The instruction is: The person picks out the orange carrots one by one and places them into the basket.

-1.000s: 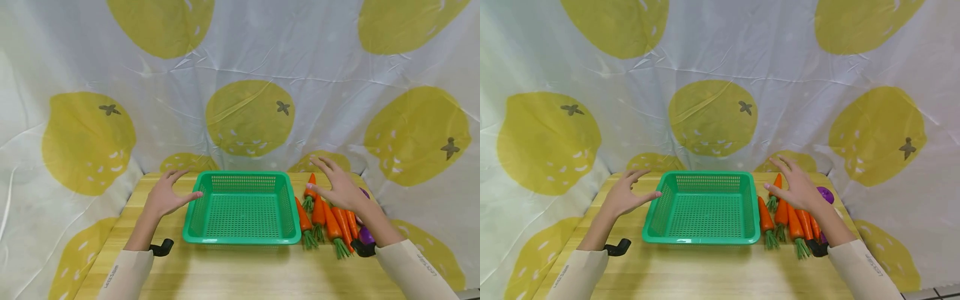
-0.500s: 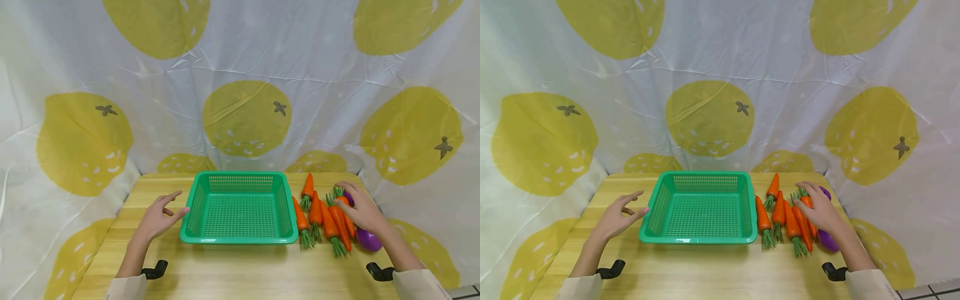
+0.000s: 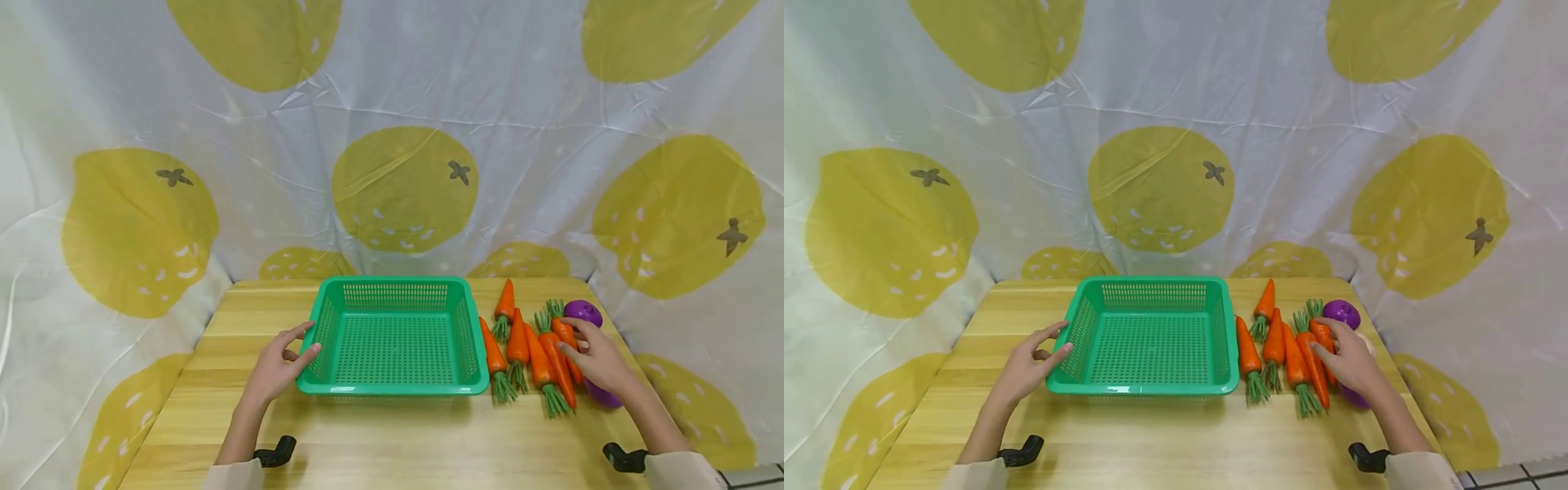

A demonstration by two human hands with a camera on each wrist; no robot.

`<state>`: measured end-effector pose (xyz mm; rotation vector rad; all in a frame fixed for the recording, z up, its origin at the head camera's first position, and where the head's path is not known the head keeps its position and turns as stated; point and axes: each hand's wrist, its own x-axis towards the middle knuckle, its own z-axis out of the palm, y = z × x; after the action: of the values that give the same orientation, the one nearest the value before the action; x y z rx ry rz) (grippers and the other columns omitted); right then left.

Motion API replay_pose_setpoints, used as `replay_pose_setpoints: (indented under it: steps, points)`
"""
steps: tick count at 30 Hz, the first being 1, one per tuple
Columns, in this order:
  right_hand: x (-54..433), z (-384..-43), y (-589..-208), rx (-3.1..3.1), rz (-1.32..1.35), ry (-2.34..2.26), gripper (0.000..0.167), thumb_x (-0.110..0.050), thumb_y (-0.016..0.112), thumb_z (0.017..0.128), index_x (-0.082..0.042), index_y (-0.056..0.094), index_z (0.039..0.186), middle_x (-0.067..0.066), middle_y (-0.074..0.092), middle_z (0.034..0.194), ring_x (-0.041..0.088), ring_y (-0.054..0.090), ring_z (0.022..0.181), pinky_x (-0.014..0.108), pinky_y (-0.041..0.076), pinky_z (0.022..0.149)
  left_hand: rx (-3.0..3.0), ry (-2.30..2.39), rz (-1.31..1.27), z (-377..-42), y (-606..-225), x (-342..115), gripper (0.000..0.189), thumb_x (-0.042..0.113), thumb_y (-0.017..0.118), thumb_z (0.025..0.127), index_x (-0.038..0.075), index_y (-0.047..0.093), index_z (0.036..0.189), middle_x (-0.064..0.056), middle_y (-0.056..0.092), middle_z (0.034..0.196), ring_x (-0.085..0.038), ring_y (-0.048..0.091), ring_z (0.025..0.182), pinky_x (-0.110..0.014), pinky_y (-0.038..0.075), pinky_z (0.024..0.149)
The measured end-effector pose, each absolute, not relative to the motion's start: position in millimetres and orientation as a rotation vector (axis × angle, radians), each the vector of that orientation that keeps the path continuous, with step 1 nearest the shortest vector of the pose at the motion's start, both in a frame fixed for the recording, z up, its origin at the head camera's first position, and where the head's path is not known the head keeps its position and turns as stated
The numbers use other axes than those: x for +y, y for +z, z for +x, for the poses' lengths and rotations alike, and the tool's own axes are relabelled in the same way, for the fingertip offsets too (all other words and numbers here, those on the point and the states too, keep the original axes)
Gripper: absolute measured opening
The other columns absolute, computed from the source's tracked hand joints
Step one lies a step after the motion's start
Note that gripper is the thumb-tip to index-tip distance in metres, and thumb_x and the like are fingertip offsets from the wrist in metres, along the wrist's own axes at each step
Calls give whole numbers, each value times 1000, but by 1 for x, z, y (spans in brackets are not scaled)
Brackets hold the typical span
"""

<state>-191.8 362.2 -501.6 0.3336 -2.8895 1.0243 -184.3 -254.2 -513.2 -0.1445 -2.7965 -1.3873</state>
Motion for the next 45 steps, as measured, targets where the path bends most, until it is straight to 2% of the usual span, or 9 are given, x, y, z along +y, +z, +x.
replay_pose_setpoints:
  steps: [7, 12, 16, 23, 27, 31, 37, 40, 45]
  points:
    - [365, -195, -512, -2889, 264, 1029, 54, -21, 63, 103, 6, 46, 147, 35, 49, 144, 62, 54, 122, 70, 49, 94, -2736, -1410, -47, -193, -517, -248, 52, 47, 67, 99, 28, 58, 147, -15, 65, 123, -13, 57, 59, -28, 45, 51]
    - [366, -198, -520, -2899, 240, 1060, 53, -20, 63, 104, 7, 45, 146, 36, 48, 145, 62, 55, 122, 69, 49, 96, -2712, -1443, 9, -194, -519, -245, 51, 48, 68, 99, 26, 61, 144, -16, 64, 113, -15, 55, 44, -27, 40, 45]
    - [367, -198, -527, -2897, 247, 1028, 54, -18, 65, 102, 7, 46, 146, 35, 50, 145, 60, 53, 126, 69, 47, 99, -2711, -1434, 14, -196, -521, -244, 49, 46, 67, 100, 26, 60, 144, -15, 63, 109, -15, 59, 45, -27, 40, 44]
    - [365, -196, -532, -2856, 237, 931, 52, -17, 72, 97, 7, 53, 139, 34, 58, 135, 57, 59, 116, 69, 49, 93, -2704, -1465, 6, -197, -523, -242, 48, 44, 68, 100, 28, 60, 144, -15, 62, 107, -12, 43, 36, -27, 38, 42]
    - [362, -195, -532, -2883, 201, 942, 55, -19, 73, 96, 4, 52, 141, 32, 58, 136, 54, 61, 114, 67, 50, 92, -2704, -1481, 12, -197, -523, -243, 48, 43, 68, 100, 28, 59, 144, -15, 62, 108, -13, 47, 38, -27, 40, 43]
    - [358, -195, -534, -2914, 198, 927, 58, -20, 74, 95, 4, 51, 143, 32, 58, 137, 50, 62, 114, 65, 51, 92, -2713, -1490, 29, -197, -524, -245, 49, 45, 68, 99, 30, 58, 145, -14, 61, 110, -16, 57, 43, -27, 43, 46]
    - [354, -196, -540, -2892, 245, 899, 52, -16, 77, 92, 5, 57, 136, 29, 64, 125, 40, 66, 102, 57, 54, 86, -2710, -1515, 40, -197, -523, -245, 50, 46, 68, 99, 30, 57, 145, -15, 61, 111, -19, 65, 51, -28, 47, 50]
    - [353, -198, -544, -2875, 270, 878, 48, -13, 76, 92, 4, 60, 133, 28, 65, 121, 41, 64, 103, 58, 52, 88, -2708, -1533, 36, -196, -522, -244, 50, 46, 67, 100, 29, 57, 146, -16, 59, 112, -19, 63, 50, -28, 46, 50]
    - [354, -201, -549, -2887, 284, 875, 47, -8, 71, 93, 2, 57, 137, 32, 61, 127, 48, 60, 113, 63, 48, 92, -2702, -1572, 35, -196, -522, -244, 51, 46, 65, 101, 28, 55, 147, -16, 59, 113, -19, 67, 54, -28, 49, 52]
